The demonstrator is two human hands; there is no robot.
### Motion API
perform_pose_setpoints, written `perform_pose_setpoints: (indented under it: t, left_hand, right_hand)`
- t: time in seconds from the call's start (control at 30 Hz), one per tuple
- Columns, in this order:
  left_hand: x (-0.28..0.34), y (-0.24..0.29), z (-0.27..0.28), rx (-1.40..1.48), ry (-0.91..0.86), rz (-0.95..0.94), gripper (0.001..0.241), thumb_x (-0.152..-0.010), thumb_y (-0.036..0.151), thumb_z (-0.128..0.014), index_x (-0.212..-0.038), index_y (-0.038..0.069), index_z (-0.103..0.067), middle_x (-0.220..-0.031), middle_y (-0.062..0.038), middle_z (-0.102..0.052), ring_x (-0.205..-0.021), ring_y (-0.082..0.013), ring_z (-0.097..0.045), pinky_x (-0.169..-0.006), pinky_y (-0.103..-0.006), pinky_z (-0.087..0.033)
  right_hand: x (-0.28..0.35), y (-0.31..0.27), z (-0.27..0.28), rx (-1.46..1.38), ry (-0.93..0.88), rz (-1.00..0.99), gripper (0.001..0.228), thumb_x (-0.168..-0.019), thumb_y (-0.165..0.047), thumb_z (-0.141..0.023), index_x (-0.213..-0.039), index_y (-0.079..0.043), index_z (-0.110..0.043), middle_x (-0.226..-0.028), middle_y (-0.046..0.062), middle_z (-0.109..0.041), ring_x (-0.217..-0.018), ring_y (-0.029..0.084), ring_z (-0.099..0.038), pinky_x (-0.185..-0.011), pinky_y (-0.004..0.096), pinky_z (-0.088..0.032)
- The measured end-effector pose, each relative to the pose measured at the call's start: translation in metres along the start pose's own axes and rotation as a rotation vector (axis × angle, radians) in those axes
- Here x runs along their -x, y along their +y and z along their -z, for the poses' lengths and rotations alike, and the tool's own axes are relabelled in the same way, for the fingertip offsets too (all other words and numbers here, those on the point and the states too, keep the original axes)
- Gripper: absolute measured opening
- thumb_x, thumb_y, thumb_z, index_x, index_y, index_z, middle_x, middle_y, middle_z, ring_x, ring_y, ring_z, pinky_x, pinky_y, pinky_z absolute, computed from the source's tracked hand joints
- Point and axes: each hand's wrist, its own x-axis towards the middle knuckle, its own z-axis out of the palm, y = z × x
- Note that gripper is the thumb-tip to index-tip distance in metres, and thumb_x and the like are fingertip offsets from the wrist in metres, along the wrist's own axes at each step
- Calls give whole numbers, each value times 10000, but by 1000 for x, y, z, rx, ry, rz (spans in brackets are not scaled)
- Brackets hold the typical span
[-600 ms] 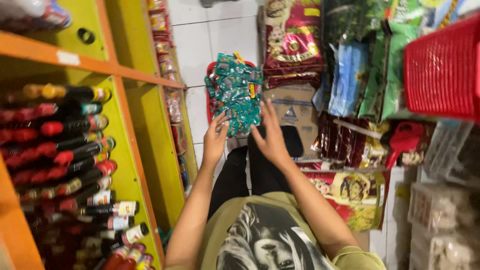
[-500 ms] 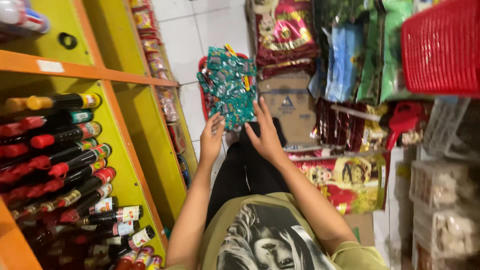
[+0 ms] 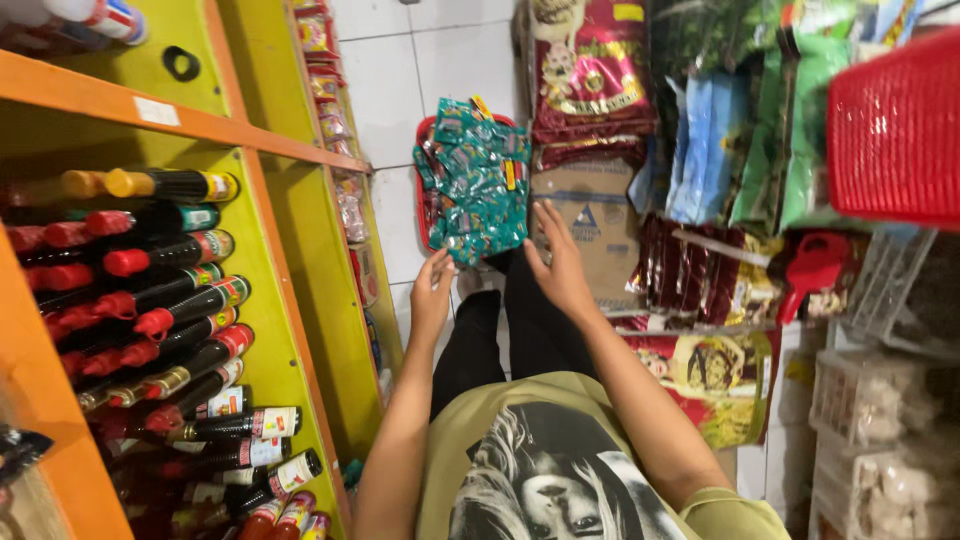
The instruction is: The person takes sachets from a red basket and places them individually or in small groups onto a low shelf. The person organizes the sachets neatly in rows next to larger product pouches.
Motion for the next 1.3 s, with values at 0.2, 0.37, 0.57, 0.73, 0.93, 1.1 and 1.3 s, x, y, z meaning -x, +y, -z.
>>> perform_pose_setpoints:
  t: [0.2, 0.37, 0.57, 0.73, 0.93, 1.1, 1.3]
  left_hand:
    - [-31, -50, 5, -162, 139, 85, 451, -983, 194, -606, -1415, 64, -595, -1315, -127, -697, -1204, -241, -677, -1029, -350, -504]
    - [-72, -146, -10, -254, 337, 67, 542, -974, 211, -642, -1468, 43, -498, -1460, -188, -581, -1373, -333, -534, -1121, -395, -406]
    - [-140, -271, -40, -274, 529, 240, 734, -943, 238, -702, -1538, -6, -348, -1539, -266, -445, -1430, -394, -426, -1167, -422, -350]
    - [-172, -341, -58, -188, 633, 356, 734, -926, 247, -728, -1493, -60, -377, -1398, -310, -516, -1289, -432, -504, -1088, -451, -411]
    - [-190, -402, -70, -195, 663, 489, 717, -855, 357, -800, -1367, -30, -479, -1184, -238, -654, -1094, -403, -631, -960, -460, -487]
    - [-204, -431, -85, 63, 681, 491, 773, -832, 472, -767, -1376, 11, -469, -1199, -211, -689, -1088, -388, -675, -941, -452, -512]
    - [-191, -465, -93, -208, 704, 631, 552, -864, 462, -807, -1129, 4, -650, -1099, -243, -731, -1058, -433, -688, -890, -474, -536]
  right_hand:
    - [-90, 43, -23, 189, -99, 277, 703, -952, -42, -670, -1602, -132, -418, -1632, 180, -412, -1492, 409, -410, -1181, 494, -400]
    - [-197, 128, -80, 270, -316, 335, 800, -880, -77, -706, -1599, -177, -371, -1622, 187, -407, -1437, 431, -434, -1161, 492, -386]
    - [-304, 283, -170, 518, -427, 375, 938, -806, -176, -798, -1601, -97, -306, -1594, 250, -381, -1400, 481, -410, -1161, 523, -336]
    - [-356, 363, -216, 436, -269, 329, 1051, -786, -415, -876, -1574, -47, -287, -1574, 289, -368, -1453, 471, -383, -1197, 547, -310]
    - [-385, 426, -238, 681, -201, 96, 1161, -713, -480, -940, -1613, -188, -268, -1666, 252, -207, -1461, 570, -253, -1168, 609, -239]
    - [-411, 452, -242, 591, -433, -51, 1191, -724, -453, -849, -1667, -372, -127, -1682, 246, -207, -1418, 561, -371, -1152, 617, -370]
    - [-435, 468, -257, 730, -417, 207, 1425, -650, -269, -980, -1650, -274, 35, -1489, 399, -175, -1317, 619, -321, -1040, 649, -339]
